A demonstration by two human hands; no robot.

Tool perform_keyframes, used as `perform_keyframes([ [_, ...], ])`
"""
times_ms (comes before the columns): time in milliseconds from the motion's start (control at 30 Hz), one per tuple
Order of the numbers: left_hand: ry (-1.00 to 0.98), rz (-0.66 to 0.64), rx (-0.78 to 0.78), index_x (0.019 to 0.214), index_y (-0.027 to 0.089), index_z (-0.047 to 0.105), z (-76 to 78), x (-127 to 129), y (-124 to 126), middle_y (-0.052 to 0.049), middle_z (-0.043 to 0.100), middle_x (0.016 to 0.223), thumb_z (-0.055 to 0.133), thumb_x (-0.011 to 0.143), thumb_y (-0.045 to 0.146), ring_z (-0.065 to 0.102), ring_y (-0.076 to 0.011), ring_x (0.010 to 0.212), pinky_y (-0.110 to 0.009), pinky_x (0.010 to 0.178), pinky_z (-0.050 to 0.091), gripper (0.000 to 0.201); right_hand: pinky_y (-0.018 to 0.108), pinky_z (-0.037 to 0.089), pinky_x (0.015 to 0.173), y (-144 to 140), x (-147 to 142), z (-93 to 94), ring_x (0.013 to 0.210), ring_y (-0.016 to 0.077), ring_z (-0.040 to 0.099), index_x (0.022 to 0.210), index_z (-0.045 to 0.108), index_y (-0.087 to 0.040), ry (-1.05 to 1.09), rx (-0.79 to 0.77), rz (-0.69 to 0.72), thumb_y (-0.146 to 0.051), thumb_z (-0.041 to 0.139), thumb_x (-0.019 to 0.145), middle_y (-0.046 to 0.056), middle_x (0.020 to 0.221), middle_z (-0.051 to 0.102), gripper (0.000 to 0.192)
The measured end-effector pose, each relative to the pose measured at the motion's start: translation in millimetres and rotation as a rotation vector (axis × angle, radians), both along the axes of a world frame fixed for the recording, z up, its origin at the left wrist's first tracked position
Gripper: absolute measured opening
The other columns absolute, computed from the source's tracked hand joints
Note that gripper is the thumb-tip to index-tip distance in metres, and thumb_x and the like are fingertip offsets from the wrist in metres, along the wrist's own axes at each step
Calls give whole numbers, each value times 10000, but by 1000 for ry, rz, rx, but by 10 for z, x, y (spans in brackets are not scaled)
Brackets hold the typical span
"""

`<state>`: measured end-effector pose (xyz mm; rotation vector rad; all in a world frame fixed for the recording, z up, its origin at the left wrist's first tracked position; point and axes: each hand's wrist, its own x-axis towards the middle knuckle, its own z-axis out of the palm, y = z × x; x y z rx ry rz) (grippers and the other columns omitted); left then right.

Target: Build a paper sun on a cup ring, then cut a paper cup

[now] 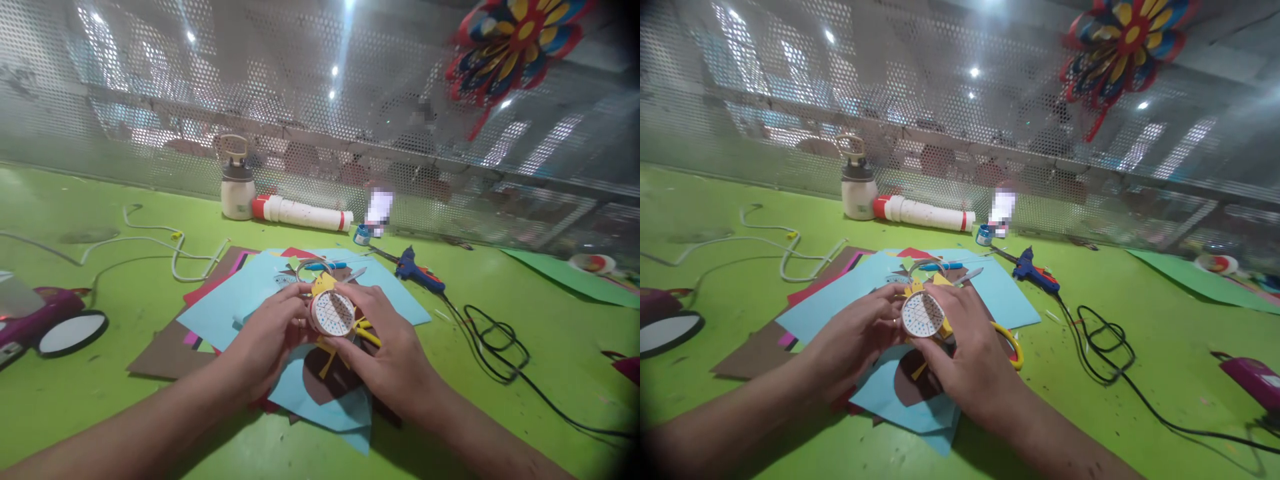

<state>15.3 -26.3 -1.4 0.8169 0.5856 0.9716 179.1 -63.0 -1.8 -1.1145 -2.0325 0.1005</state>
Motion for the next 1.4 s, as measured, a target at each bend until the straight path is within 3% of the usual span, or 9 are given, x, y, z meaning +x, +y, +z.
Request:
perform_keyframes([
  [167,-51,-21,-88,989,146,591,-4,-24,2,-54,660,844,503,793,93,597,-115,678,-233,659,520,221,373,454,985,6,-16,-5,1154,217,536,1280,485,-232,49,-33,1,-201,649,853,65,1224,579,458],
  [300,-87,-10,-113,951,151,586,24,-35,20,-35,640,746,514,820,112,598,-121,649,-266,671,535,155,358,468,979,4,-8,9,1143,210,552,1269,507,-226,83,-44,-7,-188,660,838,64,1231,576,459],
  [600,-123,-97,-2,969,134,652,42,-71,14,-82,664,1061,574,849,137,637,-151,819,-267,730,522,143,411,512,956,-62,-15,55,1117,233,589,1267,521,-228,151,-67,-34,-200,665,826,74,1241,587,464],
  [767,-175,-143,-2,1052,172,644,37,-80,9,-89,691,1066,562,872,154,660,-182,897,-290,817,507,198,441,538,902,-81,16,119,1045,248,611,1226,570,-215,196,-38,-80,-208,689,805,88,1145,617,437],
  [967,-187,-168,-11,1067,166,654,28,-79,14,-90,690,1078,542,882,148,664,-192,922,-294,839,505,217,466,528,922,-73,90,111,1088,264,603,1290,508,-258,403,-138,-39,-209,670,831,93,1210,606,489],
  [1067,-197,-169,-17,1078,162,643,28,-76,18,-93,682,1103,534,887,140,659,-199,952,-307,865,498,221,457,510,956,-79,83,128,1100,252,600,1312,490,-249,346,-117,-20,-187,657,836,89,1223,601,508],
  [1233,-162,-158,-6,1091,150,635,36,-77,9,-103,678,1123,547,889,150,653,-197,978,-292,874,490,221,441,468,1006,-83,51,157,1170,241,535,1302,492,-229,107,44,-23,-148,637,836,86,1254,565,495],
  [1400,-150,-154,-24,1128,161,624,31,-67,-2,-106,682,1114,545,887,147,655,-211,967,-317,854,498,254,463,463,994,-81,26,131,1184,251,502,1308,466,-248,43,64,-13,-144,598,865,95,1251,545,474],
])
